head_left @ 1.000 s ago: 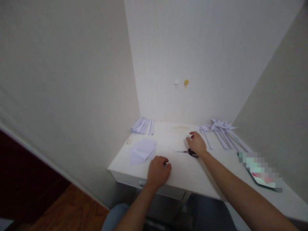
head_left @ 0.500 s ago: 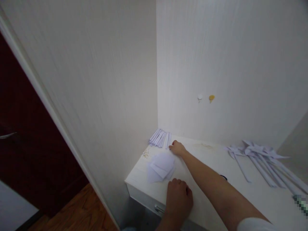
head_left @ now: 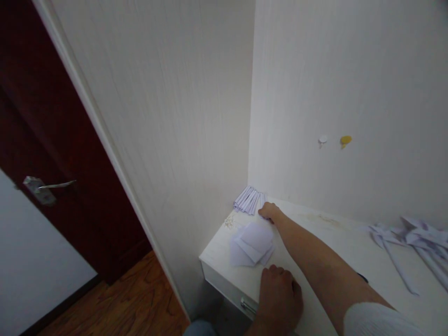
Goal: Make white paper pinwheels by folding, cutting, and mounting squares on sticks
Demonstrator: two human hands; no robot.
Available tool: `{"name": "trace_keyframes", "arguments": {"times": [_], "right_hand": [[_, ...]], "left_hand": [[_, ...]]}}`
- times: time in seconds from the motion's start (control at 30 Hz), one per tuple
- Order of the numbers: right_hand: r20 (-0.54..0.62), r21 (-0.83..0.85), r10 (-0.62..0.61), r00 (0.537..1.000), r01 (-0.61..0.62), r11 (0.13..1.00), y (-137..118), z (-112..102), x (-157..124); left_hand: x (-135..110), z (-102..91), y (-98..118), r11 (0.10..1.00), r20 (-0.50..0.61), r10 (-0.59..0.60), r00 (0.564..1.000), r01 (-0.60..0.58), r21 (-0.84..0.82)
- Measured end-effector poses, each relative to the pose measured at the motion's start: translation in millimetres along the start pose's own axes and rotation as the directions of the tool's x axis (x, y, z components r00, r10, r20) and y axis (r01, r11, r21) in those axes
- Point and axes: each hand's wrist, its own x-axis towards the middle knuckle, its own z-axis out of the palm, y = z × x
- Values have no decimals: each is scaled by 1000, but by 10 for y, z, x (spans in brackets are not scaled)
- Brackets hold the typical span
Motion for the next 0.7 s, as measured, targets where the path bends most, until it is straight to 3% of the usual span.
{"name": "trace_keyframes", "arguments": {"times": [0.17,0.37,0.57,0.7], "right_hand": [[128,161,111,985,-131,978,62,-111,-49],[183,445,163,970,-229,866,68,-445,-329],[126,681,26,992,-106,724,189,-758,-1207],[105,816,-108,989,-24,578,466,-735,-2105]], "left_hand": [[-11,-2,-4,1000,-17,-12,1000,12,-27],[-56,-10,17,997,-49,-17,999,14,-73],[-123,-104,22,955,-110,-77,991,42,-292],[-72,-343,-87,812,-78,-196,978,117,-572]]}}
